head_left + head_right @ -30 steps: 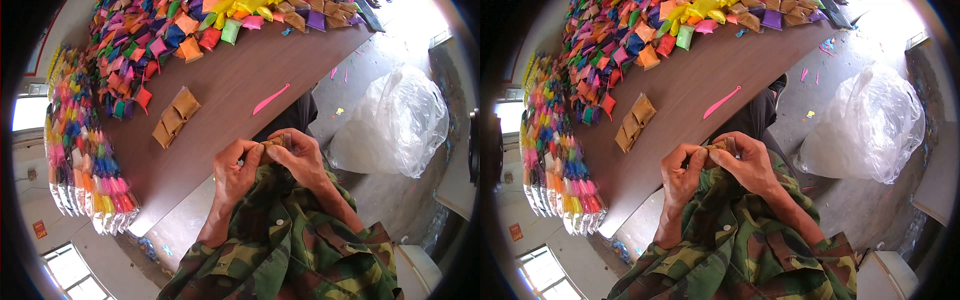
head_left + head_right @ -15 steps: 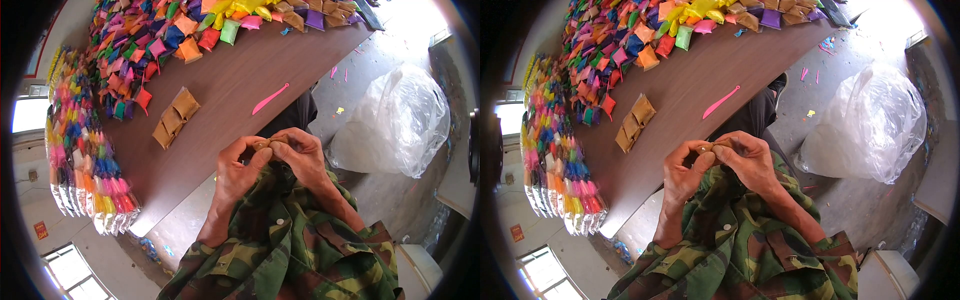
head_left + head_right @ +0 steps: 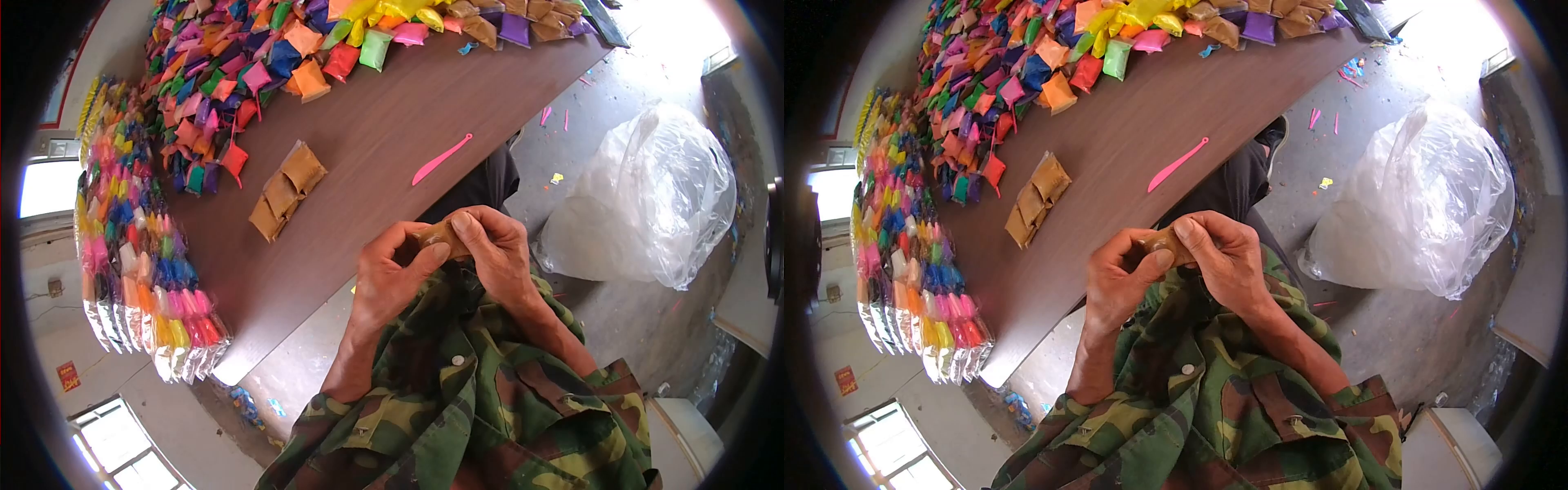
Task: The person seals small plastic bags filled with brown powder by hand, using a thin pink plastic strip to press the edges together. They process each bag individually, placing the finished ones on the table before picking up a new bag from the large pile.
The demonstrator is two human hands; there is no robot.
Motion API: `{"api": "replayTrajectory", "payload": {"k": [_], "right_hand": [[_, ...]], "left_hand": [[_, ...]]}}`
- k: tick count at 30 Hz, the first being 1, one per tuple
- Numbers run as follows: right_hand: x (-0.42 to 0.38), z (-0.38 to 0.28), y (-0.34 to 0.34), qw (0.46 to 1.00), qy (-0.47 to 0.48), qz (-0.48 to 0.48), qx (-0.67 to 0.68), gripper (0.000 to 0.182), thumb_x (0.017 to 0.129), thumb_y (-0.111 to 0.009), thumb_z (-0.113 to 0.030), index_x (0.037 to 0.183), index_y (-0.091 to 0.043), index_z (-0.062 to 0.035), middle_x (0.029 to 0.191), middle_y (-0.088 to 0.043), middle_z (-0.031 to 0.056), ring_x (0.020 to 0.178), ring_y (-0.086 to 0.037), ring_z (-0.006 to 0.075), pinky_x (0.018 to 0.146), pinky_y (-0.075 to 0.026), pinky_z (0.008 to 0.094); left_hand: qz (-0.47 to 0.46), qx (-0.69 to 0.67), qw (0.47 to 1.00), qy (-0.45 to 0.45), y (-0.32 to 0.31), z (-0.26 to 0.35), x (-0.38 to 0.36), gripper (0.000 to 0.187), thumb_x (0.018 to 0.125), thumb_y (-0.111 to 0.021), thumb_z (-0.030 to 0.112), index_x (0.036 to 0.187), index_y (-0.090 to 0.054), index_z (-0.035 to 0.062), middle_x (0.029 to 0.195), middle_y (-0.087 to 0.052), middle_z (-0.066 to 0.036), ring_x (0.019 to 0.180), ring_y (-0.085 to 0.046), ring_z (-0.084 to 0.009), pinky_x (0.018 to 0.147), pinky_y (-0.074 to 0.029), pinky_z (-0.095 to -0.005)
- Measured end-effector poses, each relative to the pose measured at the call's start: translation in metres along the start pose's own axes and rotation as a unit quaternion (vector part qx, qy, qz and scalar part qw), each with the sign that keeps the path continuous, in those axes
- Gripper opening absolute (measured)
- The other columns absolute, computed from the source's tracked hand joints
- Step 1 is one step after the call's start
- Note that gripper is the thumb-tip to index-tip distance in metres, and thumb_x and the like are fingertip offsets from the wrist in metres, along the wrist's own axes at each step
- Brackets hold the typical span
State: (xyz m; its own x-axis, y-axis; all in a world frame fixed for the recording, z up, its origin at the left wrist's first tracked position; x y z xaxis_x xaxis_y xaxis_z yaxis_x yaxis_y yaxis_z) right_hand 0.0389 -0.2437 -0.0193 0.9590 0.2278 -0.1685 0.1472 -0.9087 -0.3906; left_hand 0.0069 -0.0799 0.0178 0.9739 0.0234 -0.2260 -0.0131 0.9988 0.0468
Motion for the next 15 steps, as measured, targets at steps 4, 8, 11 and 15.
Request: {"api": "replayTrajectory", "payload": {"k": [4, 8, 11, 15], "right_hand": [[-0.004, 0.002, 0.002, 1.000, -0.019, 0.007, -0.003, 0.029, 0.107, -0.061, -0.026, 0.102, -0.072, 0.0006, 0.080, -0.064, -0.0035, 0.069, -0.056, 0.0023, 0.060, -0.046, 0.0192], [-0.003, 0.001, 0.001, 0.999, -0.040, -0.017, 0.031, 0.028, 0.107, -0.062, -0.026, 0.105, -0.071, 0.0007, 0.082, -0.065, -0.0037, 0.070, -0.056, 0.0021, 0.062, -0.047, 0.0193], [-0.003, 0.000, -0.003, 0.996, -0.052, -0.052, 0.048, 0.027, 0.106, -0.064, -0.025, 0.113, -0.070, 0.0009, 0.086, -0.066, -0.0034, 0.073, -0.057, 0.0022, 0.064, -0.048, 0.0197], [-0.001, -0.002, -0.004, 0.992, -0.046, -0.104, 0.055, 0.028, 0.104, -0.067, -0.020, 0.120, -0.067, 0.0014, 0.092, -0.068, -0.0016, 0.075, -0.058, 0.0032, 0.066, -0.050, 0.0208]], "left_hand": [[-0.020, 0.019, 1.000, -0.005, 0.000, 0.002, 0.000, 0.025, 0.097, -0.076, 0.018, 0.109, -0.068, -0.0028, 0.086, -0.070, -0.001, 0.076, -0.060, -0.0046, 0.068, -0.050, -0.0225], [-0.004, 0.001, 1.000, -0.016, 0.003, -0.005, -0.004, 0.021, 0.096, -0.076, 0.014, 0.105, -0.068, -0.0030, 0.085, -0.069, 0.000, 0.075, -0.059, -0.0043, 0.067, -0.049, -0.0217], [0.010, -0.013, 1.000, -0.017, 0.005, -0.003, -0.006, 0.019, 0.096, -0.076, 0.013, 0.104, -0.068, -0.0030, 0.085, -0.069, 0.000, 0.074, -0.059, -0.0043, 0.066, -0.049, -0.0215], [0.017, -0.031, 0.999, -0.020, 0.010, -0.007, -0.007, 0.019, 0.097, -0.076, 0.012, 0.105, -0.068, -0.0027, 0.086, -0.070, -0.001, 0.076, -0.060, -0.0048, 0.068, -0.049, -0.0215]]}}
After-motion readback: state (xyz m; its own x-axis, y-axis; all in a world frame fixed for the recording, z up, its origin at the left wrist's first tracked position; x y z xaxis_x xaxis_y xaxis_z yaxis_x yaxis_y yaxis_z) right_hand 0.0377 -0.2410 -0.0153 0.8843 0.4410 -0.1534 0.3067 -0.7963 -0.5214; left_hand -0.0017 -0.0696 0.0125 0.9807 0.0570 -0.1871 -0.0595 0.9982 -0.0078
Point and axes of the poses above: each hand's wrist, its own x-axis towards the middle knuckle, its own y-axis out of the back of the hand, z = x × y, the point moved 1 cm from there along x, towards the middle knuckle
